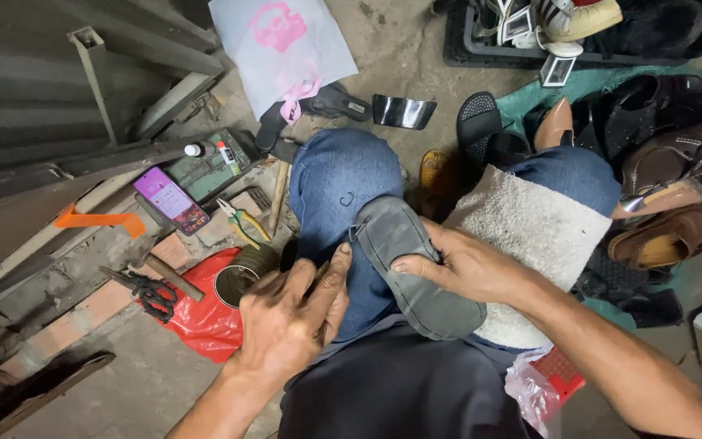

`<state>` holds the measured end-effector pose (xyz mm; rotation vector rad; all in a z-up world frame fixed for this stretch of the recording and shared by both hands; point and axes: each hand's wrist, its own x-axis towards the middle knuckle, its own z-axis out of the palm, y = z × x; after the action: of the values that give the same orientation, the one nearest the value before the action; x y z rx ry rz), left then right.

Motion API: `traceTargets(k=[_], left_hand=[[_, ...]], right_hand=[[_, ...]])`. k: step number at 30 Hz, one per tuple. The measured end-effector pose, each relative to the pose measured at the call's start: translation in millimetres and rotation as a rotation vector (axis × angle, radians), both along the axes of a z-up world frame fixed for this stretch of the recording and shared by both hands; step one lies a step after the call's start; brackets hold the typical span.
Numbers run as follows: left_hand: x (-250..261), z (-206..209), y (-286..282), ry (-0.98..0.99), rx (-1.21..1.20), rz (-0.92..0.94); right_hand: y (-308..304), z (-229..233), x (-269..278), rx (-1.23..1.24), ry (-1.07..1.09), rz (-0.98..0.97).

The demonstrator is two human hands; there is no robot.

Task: A person is repairing a shoe by inspecting a replacement sole and fitting it into a sandal.

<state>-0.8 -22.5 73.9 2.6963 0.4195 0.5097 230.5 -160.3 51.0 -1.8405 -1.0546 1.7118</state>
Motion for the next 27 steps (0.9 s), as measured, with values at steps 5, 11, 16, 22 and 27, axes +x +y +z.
traceTargets(k=[5,11,16,22,27], left_hand=[[-1.7,0.2,8.4,0.022,0.015,-0.049],[3.0,5.6,21.2,0.048,0.107,-0.108],[7.3,10.1,28.6,0.060,0.121,-0.150],[13.4,12.2,32.0,0.046,0.098,-0.175],[16.8,14.1,31.7,0.021,0.097,-0.163]], right_hand=[[1.6,-3.6,2.6,-0.058,-0.017,0.062],[2.2,-8.7,11.3,-0.042,-0.015,0.120],[5.4,-9.8,18.3,0.075,0.042,0.116],[11.5,-8.3,24.9,-0.047,-0.025,0.199],[19.7,-3.1,32.7,0.034,0.114,0.223]])
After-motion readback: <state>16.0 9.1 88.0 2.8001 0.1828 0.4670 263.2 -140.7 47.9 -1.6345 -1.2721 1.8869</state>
